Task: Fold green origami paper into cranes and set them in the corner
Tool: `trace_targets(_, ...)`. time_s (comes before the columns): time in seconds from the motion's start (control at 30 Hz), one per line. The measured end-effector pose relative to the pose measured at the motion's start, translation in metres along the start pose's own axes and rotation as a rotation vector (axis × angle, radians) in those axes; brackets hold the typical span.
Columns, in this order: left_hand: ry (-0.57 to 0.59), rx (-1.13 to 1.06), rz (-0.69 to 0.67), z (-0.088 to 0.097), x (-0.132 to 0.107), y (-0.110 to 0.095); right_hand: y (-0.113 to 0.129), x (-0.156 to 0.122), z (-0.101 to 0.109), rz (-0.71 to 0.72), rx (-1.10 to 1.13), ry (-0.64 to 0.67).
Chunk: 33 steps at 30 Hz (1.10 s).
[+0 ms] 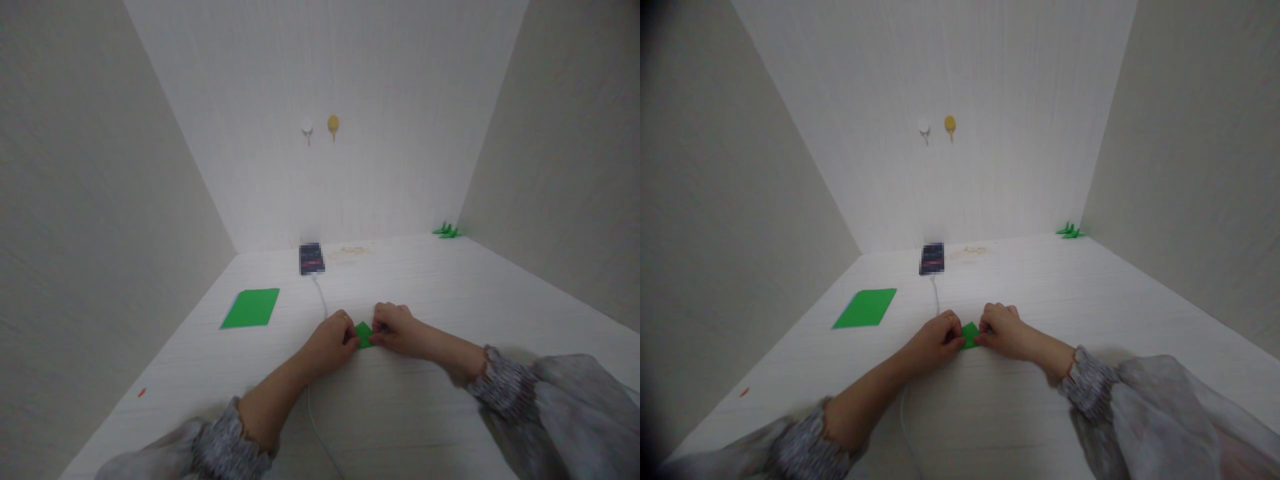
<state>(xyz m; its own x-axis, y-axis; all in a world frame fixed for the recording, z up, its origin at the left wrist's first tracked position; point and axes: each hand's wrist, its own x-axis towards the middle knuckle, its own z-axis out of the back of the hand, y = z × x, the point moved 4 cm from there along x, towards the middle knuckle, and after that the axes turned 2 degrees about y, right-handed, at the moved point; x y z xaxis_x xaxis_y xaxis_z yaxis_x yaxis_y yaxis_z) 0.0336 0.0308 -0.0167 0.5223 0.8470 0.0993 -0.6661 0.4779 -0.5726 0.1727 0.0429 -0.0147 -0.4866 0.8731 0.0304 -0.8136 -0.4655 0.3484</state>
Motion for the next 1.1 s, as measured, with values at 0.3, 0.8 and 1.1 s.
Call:
trace_targets(0.3,-0.005,0.005,-0.037,0.0000,-0.0031,-0.0071,0.0032,0.0008,0.0029,-0.005,-0.009,0.007)
trace_targets(0.8,-0.019,-0.109,-0.064,-0.0011,-0.0055,-0.0039,0.0016,0.0015,0.0012,0.007,-0.014,0.000)
trace_targets(1.1,0.004,-0.175,-0.036,-0.0009,-0.0038,-0.0029,0.0046,0.0004,0.0036,-0.015,-0.025,0.016)
